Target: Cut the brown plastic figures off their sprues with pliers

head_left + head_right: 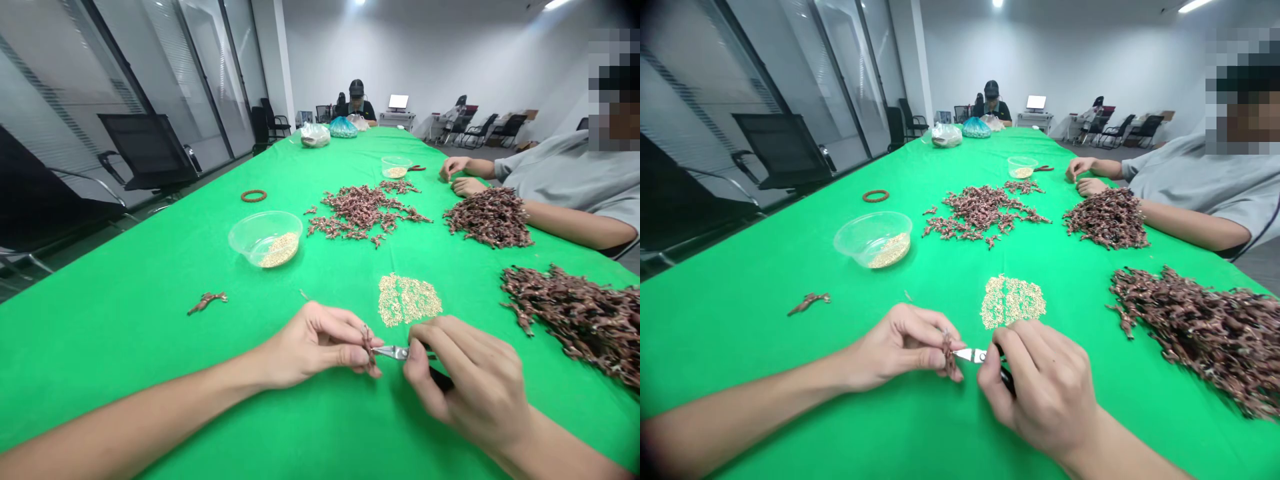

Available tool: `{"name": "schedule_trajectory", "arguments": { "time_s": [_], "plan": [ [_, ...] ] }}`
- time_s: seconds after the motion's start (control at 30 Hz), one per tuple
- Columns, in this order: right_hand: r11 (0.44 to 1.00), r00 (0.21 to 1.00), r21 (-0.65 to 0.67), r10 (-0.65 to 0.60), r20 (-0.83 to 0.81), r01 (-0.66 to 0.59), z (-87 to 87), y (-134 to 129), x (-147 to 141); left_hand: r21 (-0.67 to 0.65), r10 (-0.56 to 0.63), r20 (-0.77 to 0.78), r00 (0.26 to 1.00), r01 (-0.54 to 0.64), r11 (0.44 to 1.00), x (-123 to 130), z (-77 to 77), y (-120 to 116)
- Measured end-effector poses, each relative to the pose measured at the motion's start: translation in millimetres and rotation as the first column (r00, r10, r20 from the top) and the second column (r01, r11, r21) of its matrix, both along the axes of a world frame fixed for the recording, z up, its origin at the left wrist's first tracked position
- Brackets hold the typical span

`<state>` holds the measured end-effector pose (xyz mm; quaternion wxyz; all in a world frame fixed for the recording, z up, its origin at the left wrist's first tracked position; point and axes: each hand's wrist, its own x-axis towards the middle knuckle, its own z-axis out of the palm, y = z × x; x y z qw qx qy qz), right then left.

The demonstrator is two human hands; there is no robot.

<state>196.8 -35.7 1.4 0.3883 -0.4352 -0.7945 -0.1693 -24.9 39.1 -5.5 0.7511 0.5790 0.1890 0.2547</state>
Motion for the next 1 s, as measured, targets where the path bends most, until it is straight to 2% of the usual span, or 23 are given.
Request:
{"name": "schedule_trajectory", "arguments": {
  "time_s": [0.13,0.2,0.27,0.37,0.4,0.43,0.5,0.57,0.63,0.7,0.8,0.9,1.0],
  "plan": [
    [0.973,0.995,-0.23,-0.038,-0.092,0.016,5.0,0.0,-3.6,0.01,0.02,0.003,1.0,-0.02,1.0,1.1,0.5,-1.4],
    [0.923,0.99,-0.382,-0.082,-0.111,0.033,8.3,-0.3,-4.2,0.021,0.025,-0.003,1.0,-0.025,0.999,1.7,1.2,-2.2],
    [0.845,0.987,-0.532,-0.123,-0.107,0.048,12.6,-1.0,-4.2,0.032,0.026,-0.01,1.0,-0.026,0.999,2.2,2.2,-2.9],
    [0.741,0.981,-0.67,-0.16,-0.109,0.046,19.1,-1.6,-4.0,0.048,0.011,-0.017,1.0,-0.011,0.999,2.6,4.1,-3.3],
    [0.728,0.979,-0.684,-0.162,-0.122,0.035,20.4,-1.4,-3.8,0.053,0.01,-0.018,1.0,-0.009,0.999,2.5,4.6,-3.2],
    [0.739,0.977,-0.673,-0.159,-0.145,0.02,21.0,-0.8,-3.6,0.055,0.011,-0.02,1.0,-0.01,0.998,2.4,5.0,-2.9],
    [0.834,0.972,-0.551,-0.123,-0.198,-0.006,19.4,1.4,-2.4,0.042,0.02,-0.025,0.999,-0.019,0.999,2.0,5.3,-1.7],
    [0.951,0.979,-0.309,-0.052,-0.199,-0.012,14.5,4.3,-0.1,0.013,0.028,-0.022,0.999,-0.027,1.0,1.7,4.9,0.0],
    [0.998,0.994,-0.062,0.004,-0.105,-0.011,8.2,6.7,3.1,-0.024,0.032,-0.012,0.999,-0.032,0.999,1.5,4.1,1.5],
    [0.995,1.0,0.098,0.017,0.014,-0.018,3.0,7.9,6.1,-0.056,0.034,-0.005,0.999,-0.035,0.998,1.5,3.8,2.4],
    [0.971,0.992,0.237,-0.015,0.127,-0.015,0.0,7.9,8.4,-0.071,0.021,-0.007,1.0,-0.021,0.997,1.5,4.2,2.9],
    [0.947,0.987,0.322,-0.047,0.15,-0.004,-0.7,7.1,8.6,-0.065,-0.002,0.001,1.0,0.002,0.998,1.3,4.5,2.7],
    [0.935,0.985,0.354,-0.057,0.164,-0.005,-2.7,6.5,8.4,-0.067,-0.017,0.0,1.0,0.017,0.998,0.6,3.7,2.3]
  ]
}}
